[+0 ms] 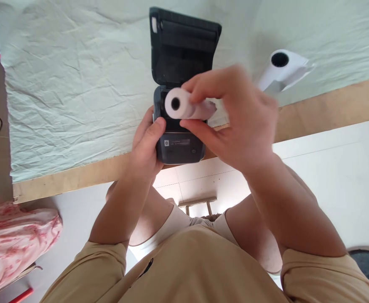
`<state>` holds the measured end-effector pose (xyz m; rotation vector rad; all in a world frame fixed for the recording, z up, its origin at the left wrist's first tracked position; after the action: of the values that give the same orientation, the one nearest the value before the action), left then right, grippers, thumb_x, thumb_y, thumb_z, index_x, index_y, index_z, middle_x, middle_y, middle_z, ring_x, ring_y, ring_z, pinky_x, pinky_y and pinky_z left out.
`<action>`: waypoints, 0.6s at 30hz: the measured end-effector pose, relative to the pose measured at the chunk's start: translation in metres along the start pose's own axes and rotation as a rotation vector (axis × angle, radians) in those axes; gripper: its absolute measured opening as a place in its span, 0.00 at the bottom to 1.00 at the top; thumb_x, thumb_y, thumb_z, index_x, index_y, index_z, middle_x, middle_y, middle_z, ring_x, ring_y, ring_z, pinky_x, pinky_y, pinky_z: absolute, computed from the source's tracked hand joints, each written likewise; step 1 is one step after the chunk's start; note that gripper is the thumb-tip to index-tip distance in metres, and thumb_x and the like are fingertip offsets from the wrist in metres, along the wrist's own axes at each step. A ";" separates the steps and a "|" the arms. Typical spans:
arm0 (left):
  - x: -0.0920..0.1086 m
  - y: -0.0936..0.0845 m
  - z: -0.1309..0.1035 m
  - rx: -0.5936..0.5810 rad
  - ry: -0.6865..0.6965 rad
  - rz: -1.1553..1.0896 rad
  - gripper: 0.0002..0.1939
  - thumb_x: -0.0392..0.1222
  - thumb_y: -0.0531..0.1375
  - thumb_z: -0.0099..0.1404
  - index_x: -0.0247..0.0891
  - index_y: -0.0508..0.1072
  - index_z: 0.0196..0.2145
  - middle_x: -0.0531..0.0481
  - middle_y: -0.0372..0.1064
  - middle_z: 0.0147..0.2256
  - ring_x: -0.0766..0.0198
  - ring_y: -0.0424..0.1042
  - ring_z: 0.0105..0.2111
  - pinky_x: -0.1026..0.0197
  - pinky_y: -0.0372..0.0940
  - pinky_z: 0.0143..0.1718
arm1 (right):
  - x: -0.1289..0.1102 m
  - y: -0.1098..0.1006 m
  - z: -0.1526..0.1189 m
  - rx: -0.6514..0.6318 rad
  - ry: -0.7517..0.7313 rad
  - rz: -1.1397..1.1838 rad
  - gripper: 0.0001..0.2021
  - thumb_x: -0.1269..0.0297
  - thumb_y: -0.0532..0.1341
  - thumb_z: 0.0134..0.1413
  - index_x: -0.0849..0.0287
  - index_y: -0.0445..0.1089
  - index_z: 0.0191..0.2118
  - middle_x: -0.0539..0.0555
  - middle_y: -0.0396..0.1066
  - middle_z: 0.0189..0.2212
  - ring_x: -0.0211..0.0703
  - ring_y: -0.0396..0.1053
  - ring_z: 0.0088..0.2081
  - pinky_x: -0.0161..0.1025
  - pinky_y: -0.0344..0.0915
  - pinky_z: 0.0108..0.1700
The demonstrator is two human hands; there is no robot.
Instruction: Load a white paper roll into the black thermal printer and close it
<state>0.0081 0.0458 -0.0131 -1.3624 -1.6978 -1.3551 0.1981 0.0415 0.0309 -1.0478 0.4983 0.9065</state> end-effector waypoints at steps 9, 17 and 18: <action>0.001 0.001 -0.002 -0.082 0.066 0.046 0.13 0.56 0.65 0.79 0.49 0.82 0.52 0.50 0.84 0.52 0.44 0.81 0.68 0.48 0.84 0.59 | -0.013 0.011 0.004 0.067 -0.265 -0.086 0.10 0.70 0.66 0.67 0.43 0.80 0.39 0.46 0.88 0.42 0.56 0.86 0.44 0.59 0.77 0.46; 0.000 -0.004 0.000 -0.119 0.070 0.110 0.31 0.51 0.82 0.59 0.47 0.78 0.55 0.48 0.82 0.48 0.43 0.84 0.59 0.49 0.82 0.59 | -0.003 0.007 -0.010 0.151 -0.302 0.079 0.08 0.58 0.66 0.70 0.35 0.81 0.49 0.48 0.81 0.40 0.52 0.82 0.46 0.55 0.76 0.49; 0.000 -0.004 0.000 -0.110 0.060 0.122 0.33 0.50 0.82 0.57 0.46 0.78 0.56 0.47 0.82 0.47 0.42 0.84 0.59 0.48 0.82 0.59 | 0.003 0.003 -0.008 0.188 -0.243 0.096 0.14 0.57 0.66 0.71 0.30 0.79 0.56 0.49 0.81 0.48 0.54 0.81 0.51 0.55 0.77 0.51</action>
<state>0.0041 0.0464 -0.0143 -1.4470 -1.4958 -1.4225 0.1975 0.0361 0.0231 -0.7370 0.4228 1.0355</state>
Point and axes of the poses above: each hand's wrist, its own z-axis towards the middle knuckle, its own y-axis out of the palm, x = y × z, the point moved 5 cm from there along z, towards the middle knuckle
